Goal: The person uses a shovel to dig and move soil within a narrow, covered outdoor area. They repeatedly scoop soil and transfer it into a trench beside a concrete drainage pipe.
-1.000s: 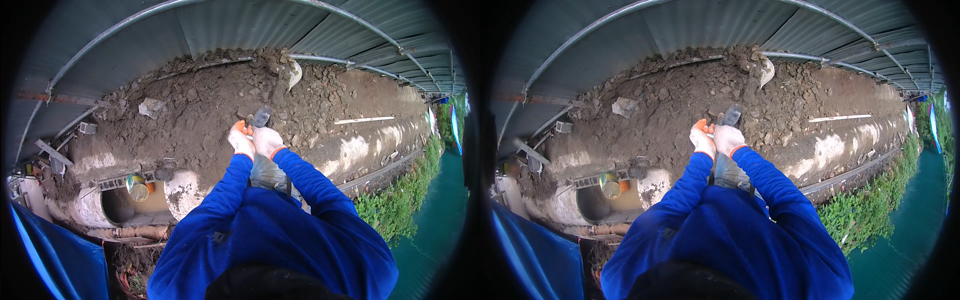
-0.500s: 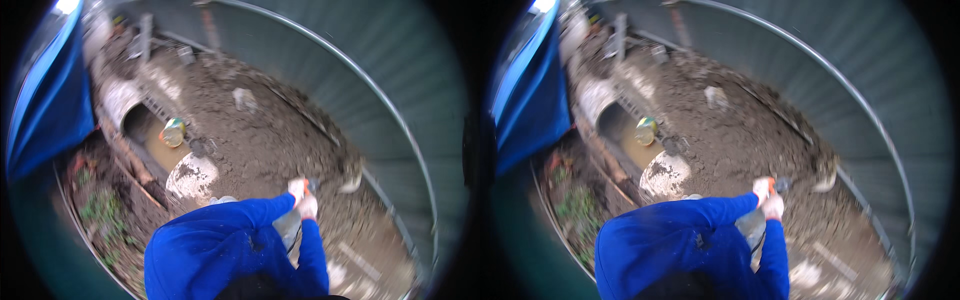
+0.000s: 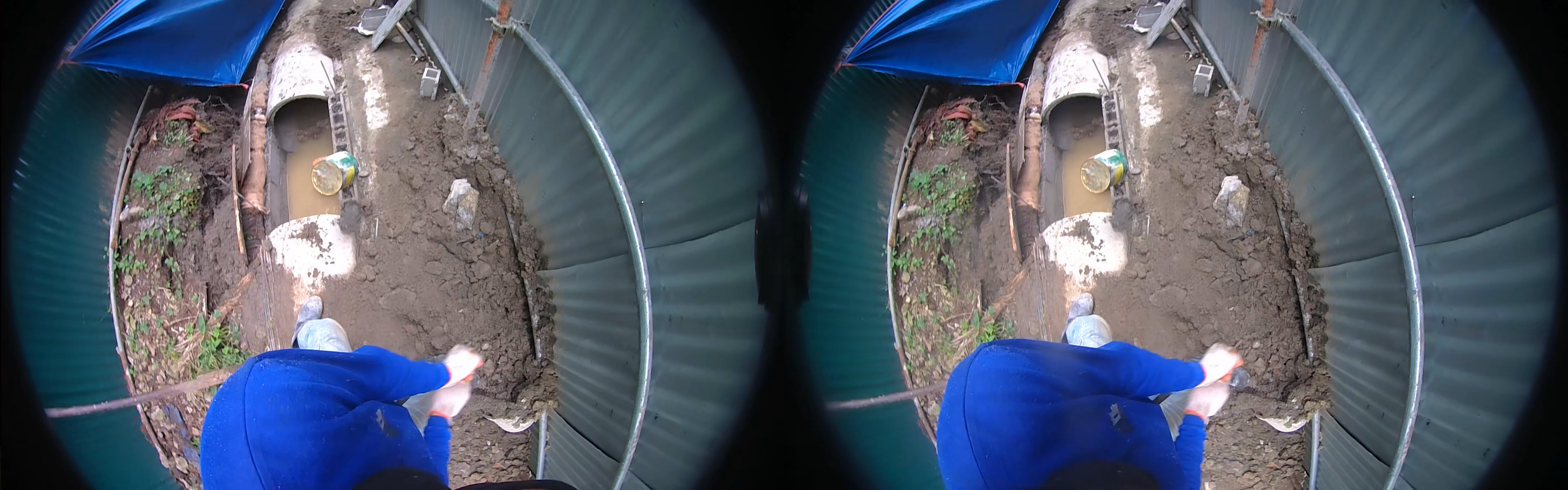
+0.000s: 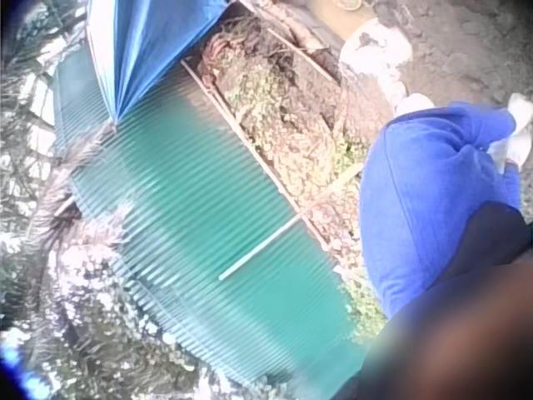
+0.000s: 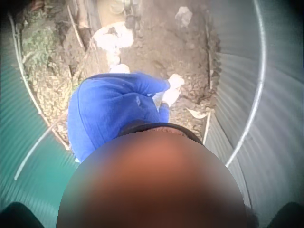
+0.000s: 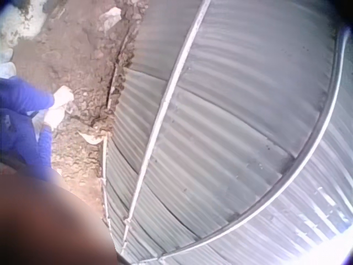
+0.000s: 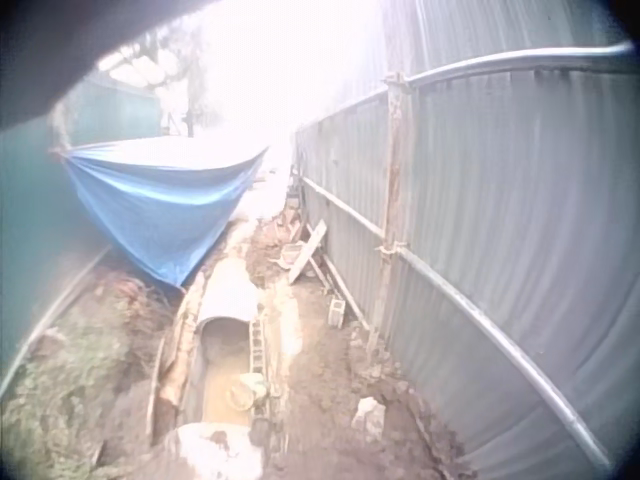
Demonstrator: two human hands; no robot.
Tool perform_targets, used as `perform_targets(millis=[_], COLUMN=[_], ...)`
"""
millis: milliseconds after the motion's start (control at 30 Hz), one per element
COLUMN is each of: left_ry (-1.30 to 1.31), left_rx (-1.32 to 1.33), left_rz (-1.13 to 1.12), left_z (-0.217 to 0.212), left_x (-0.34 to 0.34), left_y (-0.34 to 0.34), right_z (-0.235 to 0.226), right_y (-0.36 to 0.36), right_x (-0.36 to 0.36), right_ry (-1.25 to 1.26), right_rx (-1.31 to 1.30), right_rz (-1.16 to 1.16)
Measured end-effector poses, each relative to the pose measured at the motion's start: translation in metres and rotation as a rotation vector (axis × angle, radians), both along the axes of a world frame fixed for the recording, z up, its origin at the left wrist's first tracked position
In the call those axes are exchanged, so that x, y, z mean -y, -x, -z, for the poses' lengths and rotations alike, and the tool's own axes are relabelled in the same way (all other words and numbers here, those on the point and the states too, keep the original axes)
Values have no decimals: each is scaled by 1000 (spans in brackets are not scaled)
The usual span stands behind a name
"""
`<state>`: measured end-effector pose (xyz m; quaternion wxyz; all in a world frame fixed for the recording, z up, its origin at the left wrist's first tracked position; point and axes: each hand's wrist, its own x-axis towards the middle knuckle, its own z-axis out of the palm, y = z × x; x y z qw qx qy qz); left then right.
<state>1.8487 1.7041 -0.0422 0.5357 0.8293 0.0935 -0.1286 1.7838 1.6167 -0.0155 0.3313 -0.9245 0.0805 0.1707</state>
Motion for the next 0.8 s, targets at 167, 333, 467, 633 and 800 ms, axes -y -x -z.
perform_targets(millis=[167, 333, 467, 633, 800], left_ry=[-383, 146, -176, -69, -72], left_rx=[-149, -479, -126, -93, -357], left_rz=[129, -419, 39, -118, -505], left_z=[0, -8, 0, 15, 28], left_x=[-68, 10, 63, 55, -71], left_y=[113, 60, 2, -74, 17], right_z=[92, 110, 38, 0, 69], right_y=[101, 70, 0, -77, 0], right_x=[-50, 32, 73, 50, -49], right_ry=[-901, -1287, -1519, -356, -98], right_rx=[-355, -352, -446, -140, -181], right_rz=[596, 686, 669, -37, -118])
